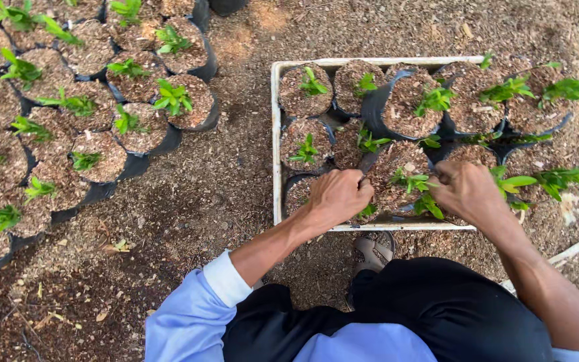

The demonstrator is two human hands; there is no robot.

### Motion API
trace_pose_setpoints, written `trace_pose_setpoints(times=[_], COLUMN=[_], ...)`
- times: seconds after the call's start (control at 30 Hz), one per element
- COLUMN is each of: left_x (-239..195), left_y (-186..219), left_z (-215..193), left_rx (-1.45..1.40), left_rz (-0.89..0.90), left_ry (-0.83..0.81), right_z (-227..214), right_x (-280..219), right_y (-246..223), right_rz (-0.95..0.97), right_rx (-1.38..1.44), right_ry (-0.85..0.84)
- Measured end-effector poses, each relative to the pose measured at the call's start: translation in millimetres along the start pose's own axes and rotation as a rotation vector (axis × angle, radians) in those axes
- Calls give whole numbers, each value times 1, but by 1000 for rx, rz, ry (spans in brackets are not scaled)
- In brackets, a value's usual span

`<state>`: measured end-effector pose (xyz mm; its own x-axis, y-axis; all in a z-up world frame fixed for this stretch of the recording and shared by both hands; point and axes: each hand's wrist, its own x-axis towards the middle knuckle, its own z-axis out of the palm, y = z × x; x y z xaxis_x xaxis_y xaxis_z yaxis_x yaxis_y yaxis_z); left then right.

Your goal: The person sorts small potted plants into a crate by hand and arranges other pots in rows on the ground, periodically leveling the soil with their hands.

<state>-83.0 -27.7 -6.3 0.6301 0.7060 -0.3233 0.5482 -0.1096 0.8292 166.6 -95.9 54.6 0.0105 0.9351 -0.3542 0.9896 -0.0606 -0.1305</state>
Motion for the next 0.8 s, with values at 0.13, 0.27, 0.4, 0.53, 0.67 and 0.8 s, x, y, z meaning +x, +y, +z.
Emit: trace_pose_setpoints(times=[0.13,0.27,0.4,0.53,0.67,0.8], left_x=[-23,-18,19,75,130,179], left_y=[16,18,-16,-71,-139,-201], left_z=[-46,-114,-184,-229,-259,-264], left_rx=[-89,-94,-132,-67,99,31], left_rz=[41,53,57,-160,-231,-398], left_ry=[71,212,500,569,689,664], right_z=[-58,-115,-136,-115,-70,-10], right_x=[2,45,151,272,361,433], right_y=[-34,-76,-109,-153,-191,-190], right_rz=[110,21,-316,-351,13,19], right_rx=[218,-21,19,263,540,510], right_ry=[24,60,316,261,-82,-110])
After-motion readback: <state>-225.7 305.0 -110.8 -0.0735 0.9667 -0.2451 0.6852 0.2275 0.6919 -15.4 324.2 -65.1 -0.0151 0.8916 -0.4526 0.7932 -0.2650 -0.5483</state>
